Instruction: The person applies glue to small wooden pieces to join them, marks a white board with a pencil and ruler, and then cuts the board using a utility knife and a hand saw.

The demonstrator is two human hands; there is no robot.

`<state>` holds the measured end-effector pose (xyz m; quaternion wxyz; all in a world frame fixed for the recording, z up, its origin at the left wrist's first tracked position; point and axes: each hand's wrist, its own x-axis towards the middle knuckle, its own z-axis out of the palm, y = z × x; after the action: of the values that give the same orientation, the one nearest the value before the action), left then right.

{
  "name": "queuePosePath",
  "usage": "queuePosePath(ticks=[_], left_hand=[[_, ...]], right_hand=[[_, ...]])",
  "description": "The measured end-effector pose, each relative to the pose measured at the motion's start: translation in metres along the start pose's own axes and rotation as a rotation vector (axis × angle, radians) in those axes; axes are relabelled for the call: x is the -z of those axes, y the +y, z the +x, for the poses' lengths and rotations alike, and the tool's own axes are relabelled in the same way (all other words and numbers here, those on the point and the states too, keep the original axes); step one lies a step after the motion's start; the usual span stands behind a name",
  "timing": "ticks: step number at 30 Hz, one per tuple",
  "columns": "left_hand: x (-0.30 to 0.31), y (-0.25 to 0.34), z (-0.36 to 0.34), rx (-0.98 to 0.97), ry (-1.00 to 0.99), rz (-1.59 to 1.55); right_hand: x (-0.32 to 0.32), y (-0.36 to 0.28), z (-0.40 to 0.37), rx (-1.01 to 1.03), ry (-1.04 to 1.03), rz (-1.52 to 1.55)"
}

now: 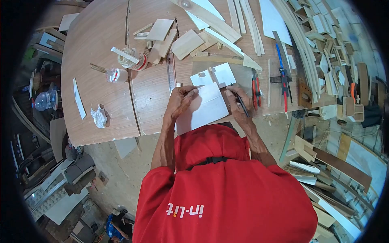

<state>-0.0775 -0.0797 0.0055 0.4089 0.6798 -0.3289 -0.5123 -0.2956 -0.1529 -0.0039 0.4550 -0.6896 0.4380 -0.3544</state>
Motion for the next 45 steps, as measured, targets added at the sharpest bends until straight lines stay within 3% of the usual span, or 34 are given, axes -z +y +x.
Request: queuePosePath(ticks=[3, 6, 16, 18, 19, 20, 22, 24, 26, 29, 30, 32, 33, 34, 37, 41, 43, 45], left_hand=[[0.001, -0.001, 0.000, -0.009, 0.019, -0.017], [0.002, -0.002, 0.001, 0.011, 0.049, -0.034], [0.015, 0.018, 0.010, -0.054, 0.059, 0.091], [0.014, 0.026, 0.009, -0.370, 0.338, 0.390], [0.014, 0.030, 0.010, -0.696, 0.622, 0.775], [0.013, 0.034, 0.007, -0.699, 0.621, 0.775], [0.008, 0.069, -0.017, -0.637, 0.766, 0.559], [0.006, 0.071, -0.038, -0.576, 0.726, 0.535], [-0.003, 0.053, -0.049, -0.163, 0.460, 0.056], [-0.021, 0.034, -0.046, -0.012, 0.264, -0.171], [-0.026, 0.031, -0.039, -0.016, 0.266, -0.171], [-0.033, 0.029, -0.024, 0.030, 0.320, -0.701], [-0.032, 0.029, -0.018, 0.049, 0.310, -0.815], [-0.032, 0.026, -0.013, 0.045, 0.310, -0.816], [-0.038, 0.019, -0.002, -0.025, 0.596, -0.555], [-0.042, 0.028, 0.001, -0.001, 0.595, -0.581], [-0.040, 0.034, 0.010, -0.028, 0.413, -0.907], [-0.034, 0.013, 0.028, -0.038, 0.345, -0.968]], right_hand=[[0.003, -0.007, -0.009, -0.042, -0.042, -0.075], [0.001, -0.005, -0.016, 0.003, -0.028, -0.022], [-0.002, -0.011, -0.013, -0.143, -0.056, 0.167], [-0.005, -0.010, -0.007, -0.162, -0.028, 0.230], [-0.007, -0.012, -0.003, -0.180, 0.008, 0.258], [-0.008, -0.014, 0.001, -0.199, 0.045, 0.284], [-0.010, -0.019, 0.010, -0.237, 0.091, 0.343], [-0.014, -0.019, 0.020, -0.270, 0.135, 0.407], [-0.017, -0.016, 0.030, -0.299, 0.189, 0.458], [-0.021, -0.011, 0.042, -0.299, 0.178, 0.533], [-0.022, -0.011, 0.046, -0.319, 0.165, 0.580], [-0.024, -0.019, 0.053, -0.337, 0.160, 0.557], [-0.025, -0.022, 0.056, -0.360, 0.157, 0.532], [-0.027, -0.020, 0.058, -0.356, 0.157, 0.533], [-0.029, -0.019, 0.067, -0.345, 0.163, 0.524], [-0.030, -0.029, 0.075, -0.364, 0.157, 0.538], [-0.031, -0.030, 0.080, -0.371, 0.147, 0.540], [-0.031, -0.026, 0.085, -0.379, 0.080, 0.473]])
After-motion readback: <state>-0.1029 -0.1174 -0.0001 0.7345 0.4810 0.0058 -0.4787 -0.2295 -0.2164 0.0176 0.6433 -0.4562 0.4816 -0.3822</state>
